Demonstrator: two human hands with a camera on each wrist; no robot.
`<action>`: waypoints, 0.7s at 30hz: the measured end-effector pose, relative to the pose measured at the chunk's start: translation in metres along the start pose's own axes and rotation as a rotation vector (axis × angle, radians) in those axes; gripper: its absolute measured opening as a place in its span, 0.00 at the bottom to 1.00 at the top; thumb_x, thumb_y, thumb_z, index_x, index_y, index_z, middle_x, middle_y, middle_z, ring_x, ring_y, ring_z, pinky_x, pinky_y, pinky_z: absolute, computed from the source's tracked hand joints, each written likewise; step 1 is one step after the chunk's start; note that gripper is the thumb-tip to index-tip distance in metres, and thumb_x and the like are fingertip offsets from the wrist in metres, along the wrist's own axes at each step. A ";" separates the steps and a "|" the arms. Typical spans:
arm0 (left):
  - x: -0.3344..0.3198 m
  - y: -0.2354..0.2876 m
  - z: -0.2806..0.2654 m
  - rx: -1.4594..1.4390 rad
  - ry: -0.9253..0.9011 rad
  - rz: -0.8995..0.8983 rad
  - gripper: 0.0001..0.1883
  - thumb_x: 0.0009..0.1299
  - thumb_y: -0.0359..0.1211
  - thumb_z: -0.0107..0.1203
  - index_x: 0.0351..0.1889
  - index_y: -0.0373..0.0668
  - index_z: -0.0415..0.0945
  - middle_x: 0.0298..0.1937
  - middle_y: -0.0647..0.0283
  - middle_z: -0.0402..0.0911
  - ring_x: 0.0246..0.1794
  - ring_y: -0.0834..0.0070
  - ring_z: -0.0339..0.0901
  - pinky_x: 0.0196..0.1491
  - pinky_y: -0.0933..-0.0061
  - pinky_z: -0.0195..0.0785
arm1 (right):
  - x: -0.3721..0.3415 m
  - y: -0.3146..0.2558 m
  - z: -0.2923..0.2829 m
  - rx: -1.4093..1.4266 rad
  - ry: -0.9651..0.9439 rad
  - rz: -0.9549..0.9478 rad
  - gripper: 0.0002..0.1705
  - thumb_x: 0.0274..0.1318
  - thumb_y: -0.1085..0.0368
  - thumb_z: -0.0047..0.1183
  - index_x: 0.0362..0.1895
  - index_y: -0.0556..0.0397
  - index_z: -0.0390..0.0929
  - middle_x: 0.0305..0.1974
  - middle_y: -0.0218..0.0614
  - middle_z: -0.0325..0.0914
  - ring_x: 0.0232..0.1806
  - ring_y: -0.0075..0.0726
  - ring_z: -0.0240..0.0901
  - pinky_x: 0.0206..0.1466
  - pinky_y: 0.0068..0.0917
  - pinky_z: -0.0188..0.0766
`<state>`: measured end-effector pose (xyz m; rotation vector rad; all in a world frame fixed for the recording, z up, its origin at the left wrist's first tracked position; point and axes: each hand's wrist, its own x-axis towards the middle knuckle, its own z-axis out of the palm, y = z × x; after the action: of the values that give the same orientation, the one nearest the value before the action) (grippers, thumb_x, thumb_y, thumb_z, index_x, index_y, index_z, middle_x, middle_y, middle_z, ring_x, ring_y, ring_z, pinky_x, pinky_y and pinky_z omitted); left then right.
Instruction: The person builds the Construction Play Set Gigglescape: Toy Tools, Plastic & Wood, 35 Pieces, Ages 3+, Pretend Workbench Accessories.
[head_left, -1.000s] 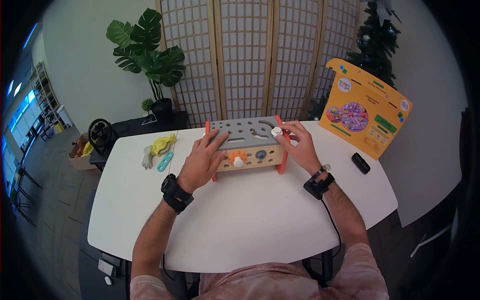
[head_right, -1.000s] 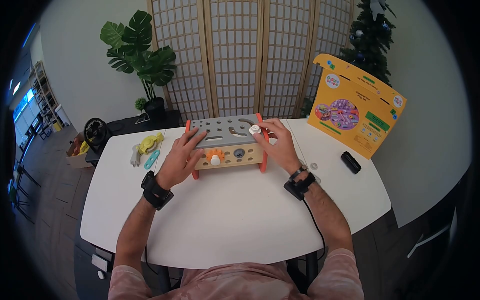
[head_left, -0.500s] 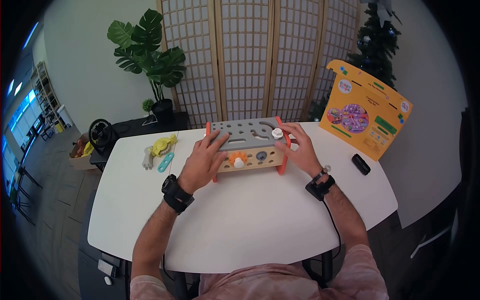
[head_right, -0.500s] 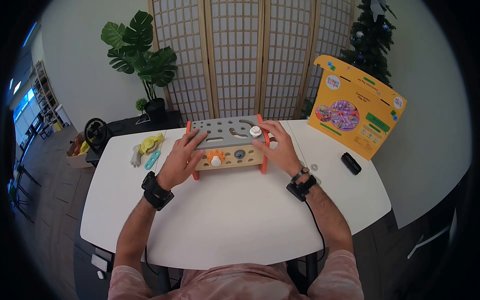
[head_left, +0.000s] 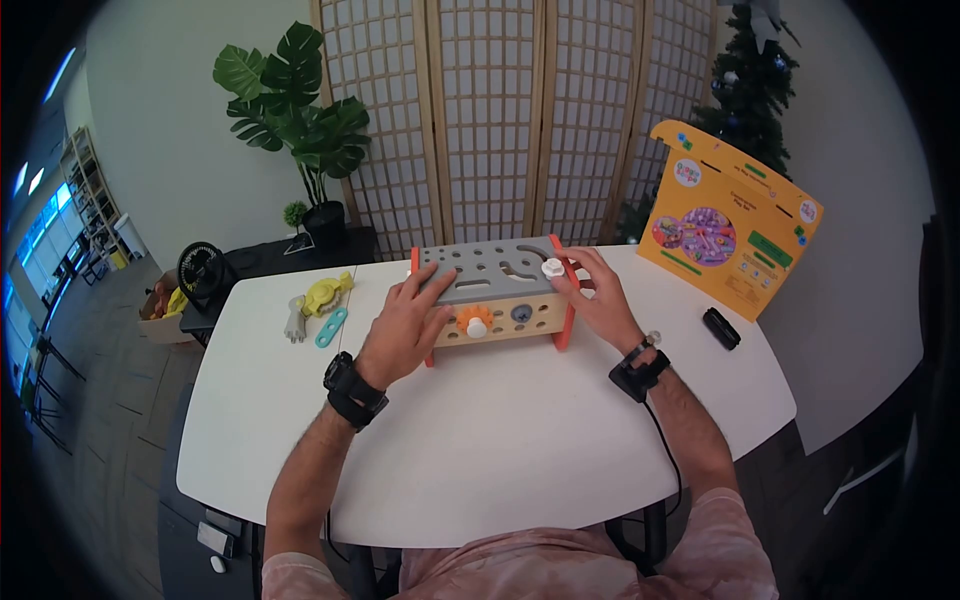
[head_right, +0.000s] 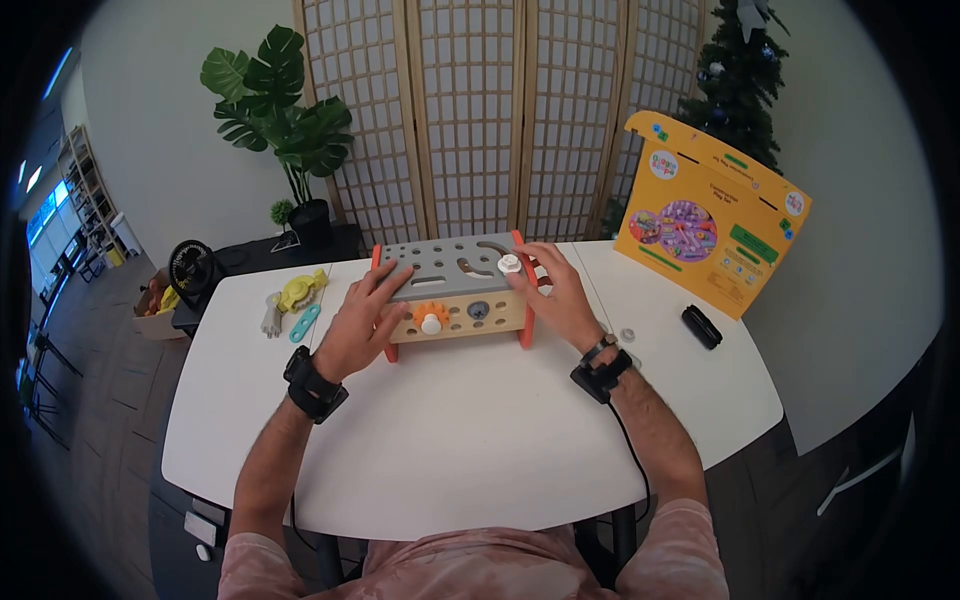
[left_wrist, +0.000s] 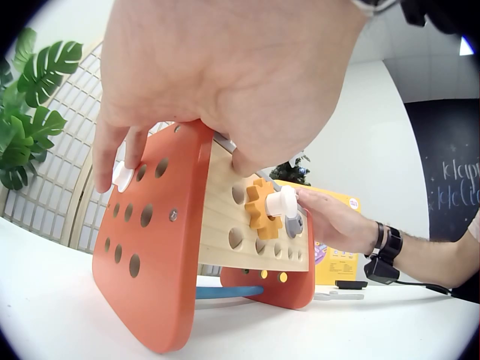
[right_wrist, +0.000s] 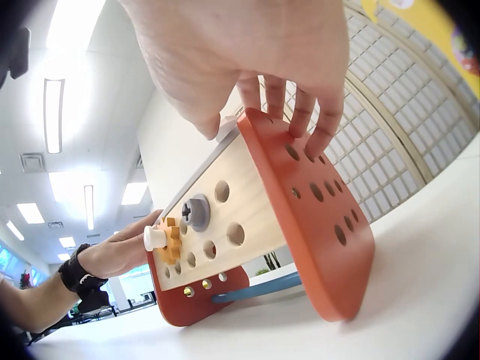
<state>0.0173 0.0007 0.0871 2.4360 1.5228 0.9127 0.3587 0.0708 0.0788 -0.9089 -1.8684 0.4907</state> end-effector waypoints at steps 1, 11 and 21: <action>0.000 0.000 0.000 0.000 0.002 -0.001 0.29 0.87 0.42 0.51 0.84 0.49 0.68 0.86 0.45 0.62 0.78 0.39 0.67 0.80 0.46 0.64 | 0.000 0.001 0.000 0.011 -0.001 0.014 0.25 0.72 0.58 0.68 0.67 0.54 0.81 0.64 0.37 0.79 0.64 0.37 0.81 0.62 0.33 0.82; 0.000 0.000 0.000 0.002 0.007 0.009 0.28 0.88 0.43 0.51 0.84 0.49 0.69 0.86 0.45 0.63 0.77 0.40 0.68 0.79 0.46 0.64 | -0.007 0.005 -0.001 -0.110 -0.024 -0.069 0.33 0.67 0.54 0.73 0.70 0.55 0.80 0.72 0.42 0.75 0.75 0.46 0.74 0.78 0.41 0.71; 0.000 0.001 0.000 0.012 0.003 -0.002 0.28 0.88 0.42 0.51 0.84 0.49 0.68 0.86 0.45 0.62 0.78 0.40 0.68 0.79 0.47 0.64 | -0.005 -0.003 0.001 -0.001 0.007 -0.036 0.26 0.74 0.56 0.66 0.69 0.53 0.82 0.68 0.40 0.79 0.68 0.42 0.79 0.67 0.36 0.81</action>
<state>0.0178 0.0005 0.0876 2.4421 1.5353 0.9096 0.3578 0.0653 0.0768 -0.8752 -1.8753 0.4637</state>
